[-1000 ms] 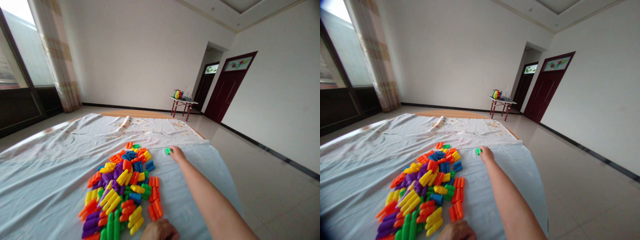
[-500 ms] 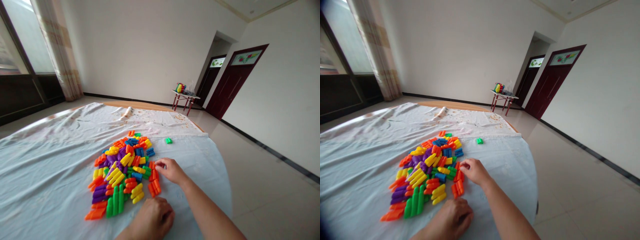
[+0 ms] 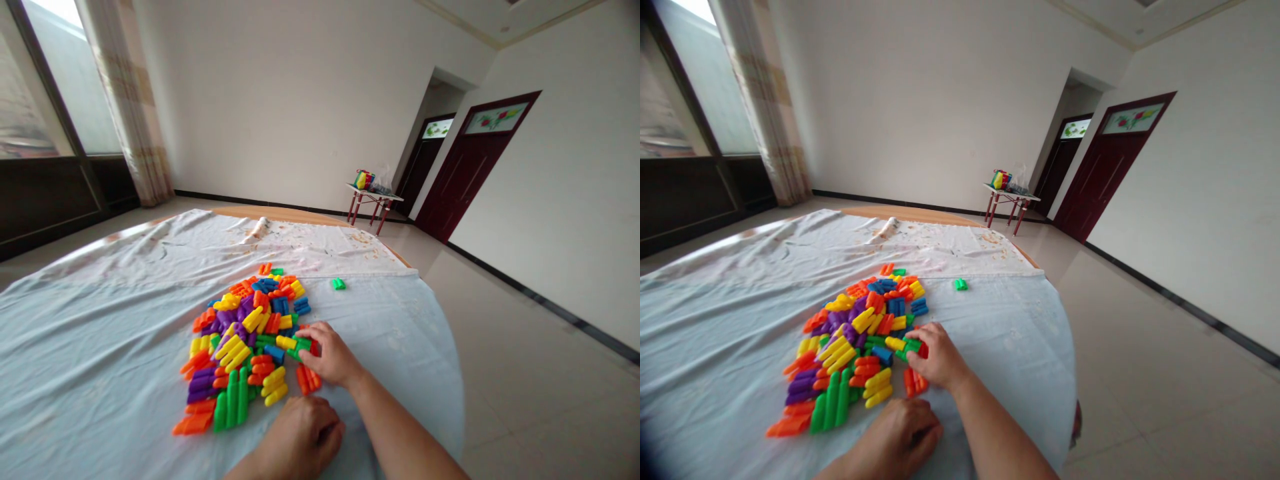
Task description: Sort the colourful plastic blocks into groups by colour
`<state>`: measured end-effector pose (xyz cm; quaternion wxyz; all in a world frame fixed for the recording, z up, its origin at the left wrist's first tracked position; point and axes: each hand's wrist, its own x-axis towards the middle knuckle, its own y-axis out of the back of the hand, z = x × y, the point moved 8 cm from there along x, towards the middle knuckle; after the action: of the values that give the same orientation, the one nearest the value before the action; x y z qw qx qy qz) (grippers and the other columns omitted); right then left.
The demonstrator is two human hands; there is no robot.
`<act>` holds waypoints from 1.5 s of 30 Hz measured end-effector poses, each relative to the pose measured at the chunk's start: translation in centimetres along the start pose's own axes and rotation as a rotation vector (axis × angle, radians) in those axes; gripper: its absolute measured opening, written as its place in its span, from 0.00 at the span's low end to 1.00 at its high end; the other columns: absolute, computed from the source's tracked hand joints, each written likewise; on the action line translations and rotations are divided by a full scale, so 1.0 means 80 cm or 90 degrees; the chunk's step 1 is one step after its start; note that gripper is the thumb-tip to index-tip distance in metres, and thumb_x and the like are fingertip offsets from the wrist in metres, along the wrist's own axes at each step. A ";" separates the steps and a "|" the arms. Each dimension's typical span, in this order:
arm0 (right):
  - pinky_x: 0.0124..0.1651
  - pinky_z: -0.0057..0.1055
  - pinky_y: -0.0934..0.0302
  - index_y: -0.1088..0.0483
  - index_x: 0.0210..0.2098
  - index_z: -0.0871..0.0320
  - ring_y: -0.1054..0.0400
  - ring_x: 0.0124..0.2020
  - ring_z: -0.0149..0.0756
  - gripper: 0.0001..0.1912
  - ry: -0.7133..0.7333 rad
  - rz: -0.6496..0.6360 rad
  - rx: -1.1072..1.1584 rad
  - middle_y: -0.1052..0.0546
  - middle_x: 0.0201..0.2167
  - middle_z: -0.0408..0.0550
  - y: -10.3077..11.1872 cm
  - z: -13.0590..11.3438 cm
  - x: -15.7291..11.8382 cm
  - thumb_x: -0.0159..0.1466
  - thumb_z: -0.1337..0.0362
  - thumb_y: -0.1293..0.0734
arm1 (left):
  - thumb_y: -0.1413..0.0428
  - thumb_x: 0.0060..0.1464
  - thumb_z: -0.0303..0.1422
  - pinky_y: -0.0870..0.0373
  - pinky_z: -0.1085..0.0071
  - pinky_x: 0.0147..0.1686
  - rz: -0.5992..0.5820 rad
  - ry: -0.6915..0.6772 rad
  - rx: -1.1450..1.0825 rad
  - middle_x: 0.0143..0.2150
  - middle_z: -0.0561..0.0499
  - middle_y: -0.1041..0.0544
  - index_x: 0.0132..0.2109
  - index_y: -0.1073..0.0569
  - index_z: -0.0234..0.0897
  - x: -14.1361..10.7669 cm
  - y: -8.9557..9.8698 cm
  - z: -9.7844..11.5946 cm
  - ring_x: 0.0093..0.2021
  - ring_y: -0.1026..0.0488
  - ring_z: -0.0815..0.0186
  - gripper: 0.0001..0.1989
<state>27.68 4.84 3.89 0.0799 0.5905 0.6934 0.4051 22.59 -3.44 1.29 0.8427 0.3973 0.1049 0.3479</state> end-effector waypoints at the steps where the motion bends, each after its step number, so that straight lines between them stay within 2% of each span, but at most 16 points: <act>1: 0.52 0.36 0.41 0.29 0.45 0.54 0.35 0.46 0.37 0.17 0.003 -0.002 0.003 0.28 0.42 0.48 0.000 0.001 -0.001 0.55 0.69 0.33 | 0.54 0.53 0.30 0.50 0.74 0.23 0.005 0.001 0.003 0.22 0.53 0.32 0.23 0.33 0.35 0.001 0.000 -0.001 0.22 0.44 0.74 0.12; 7: 0.53 0.37 0.43 0.29 0.45 0.55 0.35 0.48 0.38 0.15 0.036 0.017 -0.039 0.26 0.43 0.49 -0.007 -0.009 0.007 0.57 0.65 0.33 | 0.53 0.52 0.29 0.51 0.73 0.23 0.018 0.002 0.022 0.22 0.53 0.31 0.22 0.35 0.35 0.004 0.000 -0.004 0.21 0.44 0.74 0.12; 10: 0.51 0.38 0.43 0.29 0.45 0.56 0.35 0.46 0.40 0.16 0.044 -0.018 -0.099 0.26 0.41 0.49 -0.023 -0.015 0.012 0.56 0.63 0.32 | 0.53 0.51 0.29 0.51 0.73 0.23 0.022 0.005 0.027 0.22 0.53 0.30 0.22 0.34 0.35 0.003 0.001 -0.002 0.21 0.43 0.74 0.11; 13: 0.49 0.38 0.42 0.28 0.41 0.56 0.35 0.44 0.41 0.12 0.037 -0.040 -0.132 0.26 0.37 0.49 -0.030 -0.018 0.013 0.56 0.65 0.32 | 0.53 0.52 0.29 0.50 0.73 0.24 0.025 0.001 0.031 0.22 0.52 0.28 0.23 0.32 0.35 0.002 0.001 -0.001 0.22 0.40 0.73 0.12; 19: 0.46 0.31 0.39 0.34 0.42 0.56 0.33 0.41 0.35 0.10 -0.025 0.033 0.031 0.27 0.38 0.47 -0.004 -0.013 0.009 0.60 0.65 0.38 | 0.53 0.52 0.29 0.49 0.74 0.23 0.017 0.000 0.031 0.23 0.51 0.27 0.23 0.31 0.35 0.002 0.000 -0.002 0.22 0.38 0.74 0.12; 23: 0.43 0.29 0.38 0.35 0.42 0.56 0.32 0.39 0.34 0.09 -0.052 0.033 0.095 0.26 0.36 0.46 -0.002 -0.008 0.008 0.62 0.62 0.39 | 0.52 0.52 0.29 0.49 0.74 0.23 0.029 -0.010 0.039 0.23 0.52 0.27 0.23 0.31 0.36 0.004 0.001 -0.001 0.22 0.38 0.74 0.12; 26: 0.40 0.27 0.38 0.34 0.42 0.56 0.32 0.36 0.32 0.10 -0.067 0.004 0.141 0.26 0.35 0.44 -0.008 -0.004 0.008 0.63 0.60 0.39 | 0.52 0.53 0.29 0.48 0.74 0.23 0.041 -0.028 0.043 0.23 0.52 0.28 0.23 0.31 0.36 0.004 0.001 0.003 0.22 0.36 0.73 0.12; 28: 0.40 0.27 0.37 0.33 0.42 0.56 0.32 0.36 0.32 0.11 -0.076 -0.024 0.180 0.25 0.35 0.44 -0.012 0.000 0.007 0.63 0.59 0.38 | 0.53 0.55 0.29 0.45 0.74 0.24 0.105 -0.039 0.049 0.22 0.52 0.28 0.24 0.30 0.36 0.001 0.014 0.005 0.23 0.34 0.72 0.13; 31: 0.43 0.29 0.37 0.32 0.44 0.57 0.31 0.39 0.33 0.12 -0.082 -0.039 0.228 0.25 0.38 0.45 -0.012 0.005 0.005 0.63 0.58 0.38 | 0.53 0.57 0.29 0.38 0.74 0.30 0.337 -0.050 0.080 0.27 0.51 0.27 0.32 0.27 0.38 -0.017 0.063 0.004 0.30 0.31 0.70 0.11; 33: 0.46 0.31 0.37 0.32 0.45 0.56 0.32 0.42 0.34 0.14 -0.075 -0.045 0.240 0.25 0.40 0.46 -0.009 0.005 0.004 0.62 0.56 0.37 | 0.51 0.56 0.29 0.35 0.71 0.39 0.507 -0.038 0.132 0.37 0.48 0.25 0.43 0.28 0.39 -0.035 0.099 -0.003 0.39 0.29 0.66 0.10; 35: 0.49 0.32 0.39 0.31 0.46 0.56 0.32 0.44 0.35 0.16 -0.059 -0.052 0.239 0.26 0.42 0.47 -0.006 0.000 0.003 0.62 0.54 0.36 | 0.49 0.55 0.31 0.36 0.63 0.49 0.612 0.017 0.198 0.49 0.44 0.27 0.54 0.33 0.40 -0.048 0.124 -0.018 0.51 0.33 0.60 0.18; 36: 0.51 0.33 0.39 0.30 0.46 0.55 0.33 0.45 0.36 0.17 -0.051 -0.055 0.237 0.26 0.43 0.47 -0.005 -0.003 0.003 0.61 0.53 0.35 | 0.49 0.55 0.32 0.38 0.59 0.51 0.631 0.052 0.228 0.53 0.43 0.29 0.56 0.36 0.40 -0.050 0.131 -0.027 0.54 0.35 0.58 0.21; 38: 0.52 0.34 0.40 0.30 0.47 0.54 0.33 0.47 0.36 0.19 -0.039 -0.058 0.241 0.27 0.45 0.47 -0.004 -0.010 0.003 0.60 0.52 0.34 | 0.49 0.56 0.35 0.41 0.56 0.53 0.593 0.096 0.262 0.53 0.44 0.28 0.56 0.35 0.41 -0.044 0.134 -0.042 0.55 0.35 0.57 0.21; 40: 0.53 0.34 0.41 0.31 0.48 0.54 0.33 0.47 0.36 0.20 -0.036 -0.062 0.249 0.26 0.45 0.47 -0.004 -0.013 0.003 0.60 0.52 0.34 | 0.51 0.57 0.36 0.41 0.55 0.53 0.520 0.103 0.263 0.47 0.47 0.24 0.52 0.31 0.42 -0.034 0.129 -0.050 0.50 0.31 0.58 0.16; 42: 0.52 0.34 0.40 0.30 0.47 0.55 0.32 0.46 0.36 0.20 -0.040 -0.069 0.259 0.26 0.44 0.47 -0.005 -0.011 0.003 0.59 0.51 0.33 | 0.51 0.57 0.36 0.41 0.56 0.52 0.477 0.103 0.252 0.42 0.49 0.22 0.48 0.28 0.43 -0.030 0.128 -0.053 0.45 0.29 0.60 0.14; 45: 0.50 0.33 0.39 0.29 0.46 0.55 0.32 0.45 0.36 0.21 -0.054 -0.079 0.277 0.25 0.42 0.46 -0.005 0.001 0.002 0.58 0.50 0.33 | 0.50 0.56 0.39 0.41 0.58 0.49 0.508 0.104 0.224 0.38 0.51 0.21 0.43 0.26 0.43 -0.037 0.141 -0.055 0.42 0.29 0.61 0.11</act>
<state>27.33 5.02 3.63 0.0044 0.5668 0.7953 0.2151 12.74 2.22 6.48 0.5511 0.5151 0.0673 0.6531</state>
